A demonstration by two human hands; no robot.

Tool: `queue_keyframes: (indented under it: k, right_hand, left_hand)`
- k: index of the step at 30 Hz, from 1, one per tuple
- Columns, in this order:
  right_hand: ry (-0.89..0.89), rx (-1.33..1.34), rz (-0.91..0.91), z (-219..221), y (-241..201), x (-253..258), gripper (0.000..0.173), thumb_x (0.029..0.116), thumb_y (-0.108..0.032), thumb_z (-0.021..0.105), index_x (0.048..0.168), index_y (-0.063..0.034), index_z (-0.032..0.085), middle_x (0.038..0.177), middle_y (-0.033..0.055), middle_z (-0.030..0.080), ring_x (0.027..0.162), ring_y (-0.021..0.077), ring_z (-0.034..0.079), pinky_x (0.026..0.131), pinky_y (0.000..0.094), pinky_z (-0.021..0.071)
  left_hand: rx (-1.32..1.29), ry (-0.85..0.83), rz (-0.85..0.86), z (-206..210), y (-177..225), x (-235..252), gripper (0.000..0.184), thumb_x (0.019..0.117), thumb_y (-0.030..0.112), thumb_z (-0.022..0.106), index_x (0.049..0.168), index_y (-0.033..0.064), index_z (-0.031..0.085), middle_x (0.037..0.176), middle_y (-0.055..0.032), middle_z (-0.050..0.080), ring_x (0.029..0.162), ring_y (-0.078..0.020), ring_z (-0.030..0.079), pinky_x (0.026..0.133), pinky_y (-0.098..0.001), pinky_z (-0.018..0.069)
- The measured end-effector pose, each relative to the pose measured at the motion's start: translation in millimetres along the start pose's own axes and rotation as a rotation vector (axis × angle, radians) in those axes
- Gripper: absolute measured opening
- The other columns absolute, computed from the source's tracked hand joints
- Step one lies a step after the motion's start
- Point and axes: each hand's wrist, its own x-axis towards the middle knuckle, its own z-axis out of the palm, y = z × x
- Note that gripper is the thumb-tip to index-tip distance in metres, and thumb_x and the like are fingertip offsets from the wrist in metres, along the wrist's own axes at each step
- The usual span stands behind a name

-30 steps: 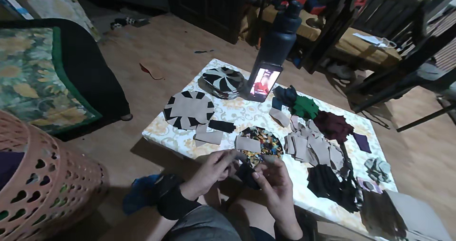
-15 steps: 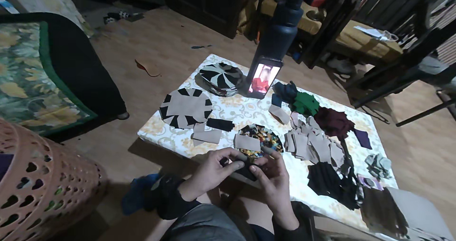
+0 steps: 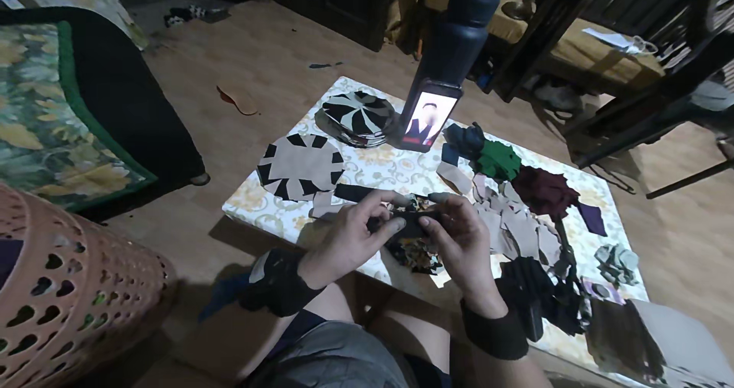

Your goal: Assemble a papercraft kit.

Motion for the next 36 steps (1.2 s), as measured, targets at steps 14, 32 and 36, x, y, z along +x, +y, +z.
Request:
queue_keyframes:
  k: [14,32,36]
  right_hand:
    - [-0.319,-0.318,0.251,1,36,14,0.027,0.0945,-0.007,0.069,0.12,-0.0015,0.067,0.108,0.0108,0.073,0.096,0.015,0.071,0.088,0.0334,0.0586]
    - [-0.222,-0.269,0.22,13,40,4,0.02,0.0945,-0.007,0.068,0.114,-0.0039,0.07,0.106,0.0055,0.074,0.094,0.008,0.071,0.087,0.0267,0.0588]
    - [-0.244,-0.31,0.209,13,40,5,0.019,0.0946,-0.007,0.068,0.114,-0.005,0.07,0.106,0.004,0.074,0.093,0.0082,0.071,0.086,0.0281,0.0586]
  left_hand:
    - [0.455,-0.103,-0.115,2,-37,-3,0.031,0.1054,0.027,0.053,0.131,0.0147,0.066,0.097,-0.0071,0.072,0.079,-0.0221,0.07,0.071,-0.0459,0.0579]
    - [0.44,-0.018,-0.04,9,-52,-23,0.029,0.0967,0.039,0.066,0.108,0.015,0.077,0.109,-0.0087,0.069,0.085,-0.0217,0.069,0.067,-0.0428,0.0574]
    - [0.525,-0.152,-0.072,9,-48,-22,0.032,0.0951,0.042,0.067,0.11,0.0162,0.077,0.109,-0.0102,0.067,0.085,-0.026,0.068,0.065,-0.0457,0.0567]
